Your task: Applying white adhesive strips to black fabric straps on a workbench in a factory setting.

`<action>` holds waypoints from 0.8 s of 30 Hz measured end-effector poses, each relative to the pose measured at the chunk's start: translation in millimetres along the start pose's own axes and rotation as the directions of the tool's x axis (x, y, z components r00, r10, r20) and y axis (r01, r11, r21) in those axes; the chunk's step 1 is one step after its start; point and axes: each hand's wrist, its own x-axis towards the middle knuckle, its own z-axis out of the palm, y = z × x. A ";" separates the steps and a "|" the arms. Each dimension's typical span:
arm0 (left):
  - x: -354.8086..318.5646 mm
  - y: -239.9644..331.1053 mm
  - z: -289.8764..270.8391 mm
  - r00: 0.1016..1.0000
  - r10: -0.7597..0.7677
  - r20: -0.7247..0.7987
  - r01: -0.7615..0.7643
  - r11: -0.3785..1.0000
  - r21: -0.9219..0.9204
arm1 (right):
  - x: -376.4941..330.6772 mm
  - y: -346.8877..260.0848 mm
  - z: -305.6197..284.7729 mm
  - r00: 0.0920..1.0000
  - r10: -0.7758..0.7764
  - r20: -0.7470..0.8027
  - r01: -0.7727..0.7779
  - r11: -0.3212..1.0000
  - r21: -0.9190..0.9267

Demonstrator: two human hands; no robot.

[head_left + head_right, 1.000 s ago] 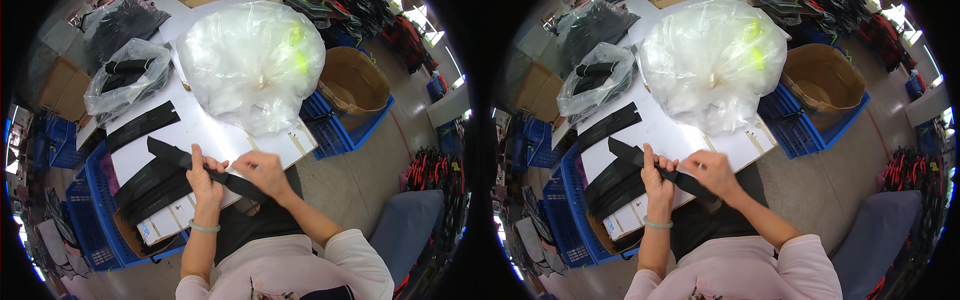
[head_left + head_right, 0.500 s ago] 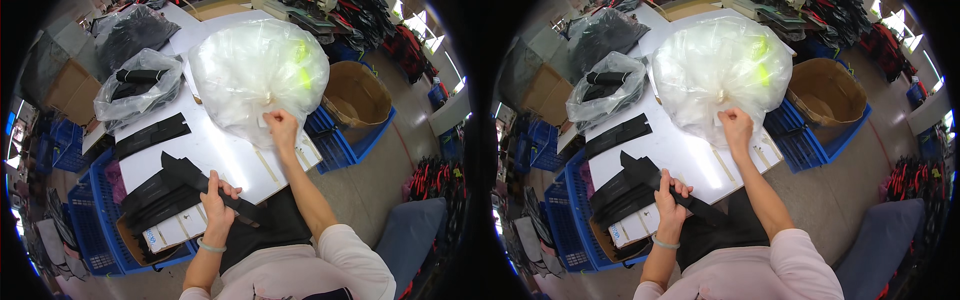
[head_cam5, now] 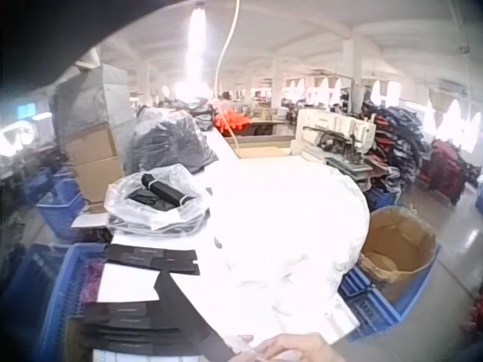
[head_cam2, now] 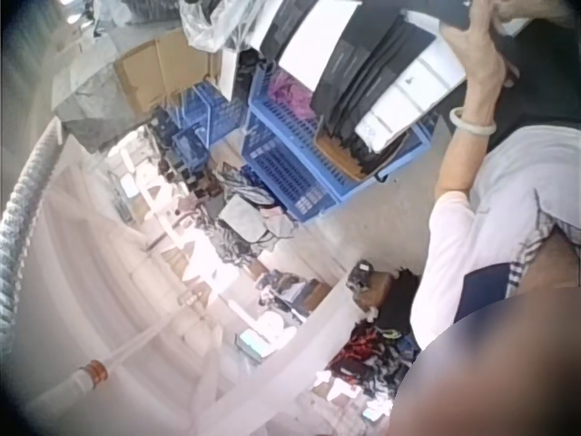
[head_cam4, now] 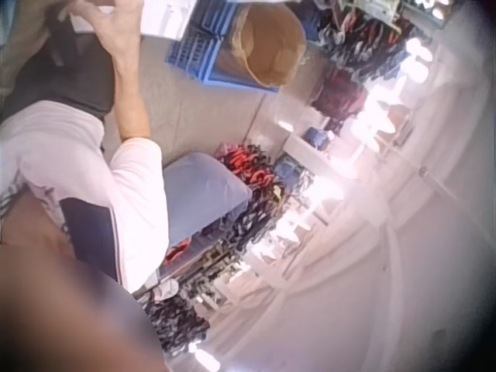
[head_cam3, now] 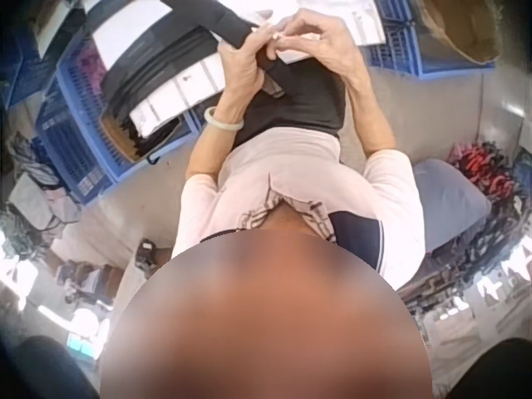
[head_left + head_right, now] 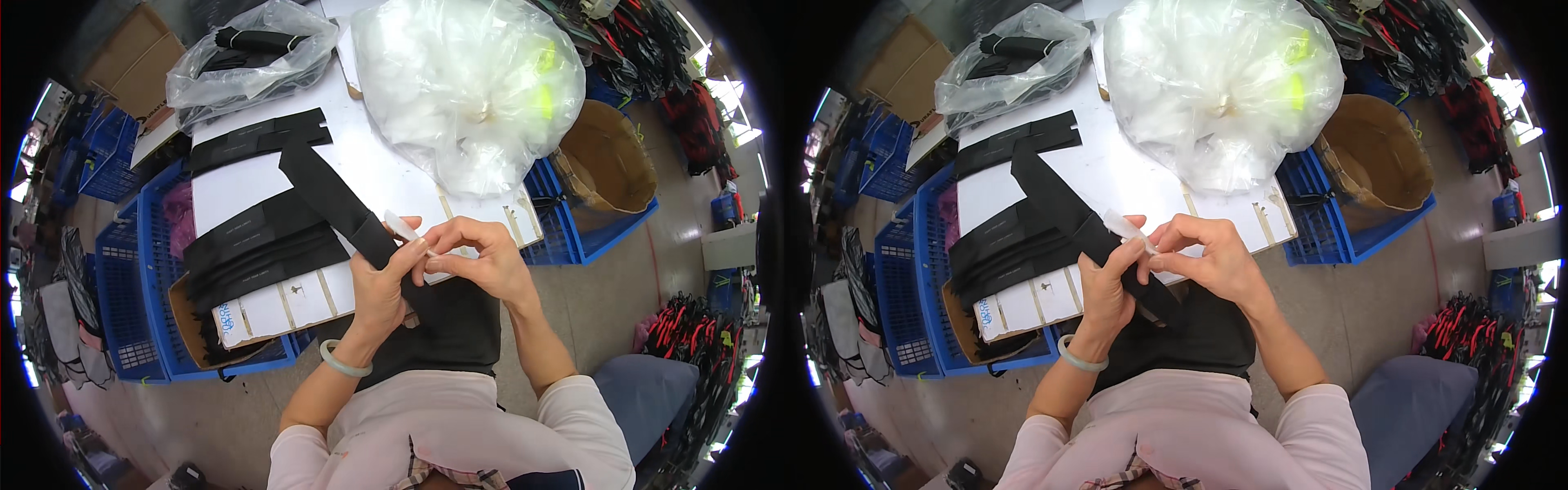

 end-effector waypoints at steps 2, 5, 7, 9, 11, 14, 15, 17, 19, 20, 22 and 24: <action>-4.7 3.6 -0.9 1.000 0.016 0.008 -0.016 1.000 0.003 | 1.0 9.4 1.8 0.998 -0.066 0.007 0.066 0.998 -0.018; -7.9 3.8 -5.3 0.999 0.053 0.000 -0.053 0.999 -0.007 | 0.5 11.4 8.3 0.995 -0.091 -0.042 0.091 0.996 0.005; -7.0 5.0 -9.4 0.998 0.061 -0.019 -0.062 0.997 -0.038 | -0.2 7.1 12.6 0.994 -0.044 -0.100 0.049 0.998 0.048; -4.8 5.1 -14.5 0.995 0.095 -0.044 -0.099 0.990 -0.098 | -0.1 4.7 16.1 0.995 -0.033 -0.098 0.029 0.998 -0.048; -3.9 5.1 -16.5 0.994 0.102 -0.046 -0.105 0.992 -0.070 | 3.4 9.0 19.7 0.996 -0.015 -0.093 0.010 0.999 -0.046; -2.8 2.6 -19.3 0.993 0.108 -0.038 -0.109 0.994 -0.019 | 9.1 9.6 29.2 0.994 0.013 -0.107 -0.020 0.997 -0.069; -2.9 3.4 -19.9 0.993 0.108 -0.036 -0.108 0.994 0.006 | 10.0 10.3 32.1 0.992 0.023 -0.121 -0.035 0.995 -0.092; 0.2 10.7 -18.5 0.993 0.088 -0.082 -0.093 0.994 -0.057 | 10.9 8.4 32.7 0.991 0.027 -0.129 -0.025 1.000 0.012; 8.4 21.5 -17.9 0.959 0.036 -0.280 -0.093 0.976 -0.195 | 9.7 4.7 29.3 0.986 -0.044 -0.159 0.045 0.999 0.005; 15.8 26.9 -27.0 0.953 -0.039 -0.300 -0.059 0.948 -0.312 | 4.7 1.2 23.9 0.988 -0.034 -0.151 0.036 0.999 0.011; 24.7 31.5 -37.1 0.956 -0.159 -0.248 0.018 0.870 -0.492 | -1.5 -5.2 12.6 0.998 -0.028 0.060 0.035 0.993 -0.109; 27.3 31.6 -37.4 0.953 -0.183 -0.241 0.034 0.856 -0.516 | -3.0 -6.4 20.0 0.995 -0.056 0.085 0.070 0.982 -0.177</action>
